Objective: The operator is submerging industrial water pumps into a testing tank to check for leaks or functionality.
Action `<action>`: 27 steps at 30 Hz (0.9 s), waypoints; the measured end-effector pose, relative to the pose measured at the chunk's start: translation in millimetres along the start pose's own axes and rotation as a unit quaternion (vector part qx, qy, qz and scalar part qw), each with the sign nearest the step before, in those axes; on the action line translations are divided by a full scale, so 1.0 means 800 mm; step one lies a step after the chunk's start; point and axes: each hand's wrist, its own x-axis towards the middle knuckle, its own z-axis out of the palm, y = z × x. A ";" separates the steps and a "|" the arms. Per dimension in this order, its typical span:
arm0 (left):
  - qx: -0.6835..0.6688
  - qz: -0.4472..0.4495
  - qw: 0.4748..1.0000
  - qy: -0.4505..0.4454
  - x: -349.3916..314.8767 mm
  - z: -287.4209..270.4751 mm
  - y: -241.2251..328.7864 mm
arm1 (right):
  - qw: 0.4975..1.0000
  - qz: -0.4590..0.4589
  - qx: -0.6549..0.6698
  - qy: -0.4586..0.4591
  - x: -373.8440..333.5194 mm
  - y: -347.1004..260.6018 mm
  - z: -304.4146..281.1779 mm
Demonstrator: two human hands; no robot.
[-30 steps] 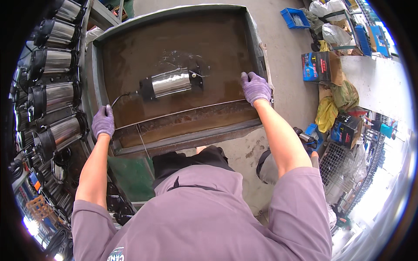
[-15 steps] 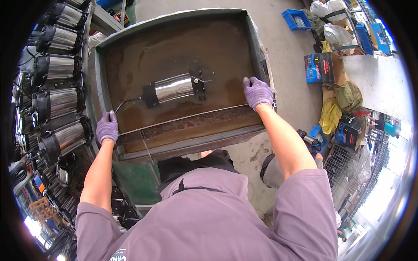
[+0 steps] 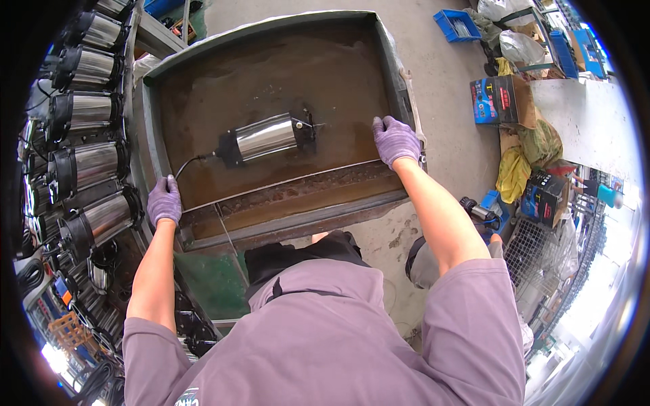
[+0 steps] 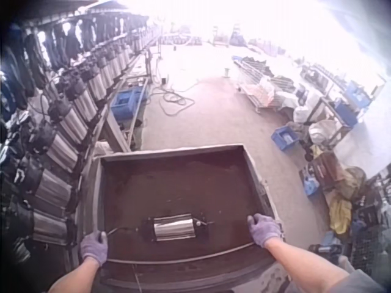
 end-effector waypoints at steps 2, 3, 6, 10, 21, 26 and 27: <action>0.002 0.004 1.000 0.003 -0.001 0.001 -0.002 | 1.000 0.002 0.001 -0.003 -0.002 0.001 0.000; 0.006 0.006 1.000 0.007 0.000 0.002 -0.001 | 1.000 0.005 0.003 -0.006 -0.001 0.001 0.000; 0.006 0.009 1.000 0.015 0.001 0.004 -0.002 | 1.000 0.003 0.007 -0.001 -0.001 0.001 -0.001; 0.007 0.004 1.000 0.001 0.002 0.004 -0.003 | 1.000 -0.004 0.008 0.006 0.001 0.002 0.000; 0.000 0.002 1.000 0.003 0.001 0.002 -0.001 | 1.000 -0.001 0.007 0.002 0.000 0.000 -0.001; 0.001 0.009 1.000 0.009 0.001 0.003 -0.003 | 1.000 -0.005 0.010 0.006 0.000 0.001 0.001; 0.004 0.011 1.000 0.009 0.001 0.004 -0.003 | 1.000 -0.004 0.012 0.008 0.000 0.001 0.001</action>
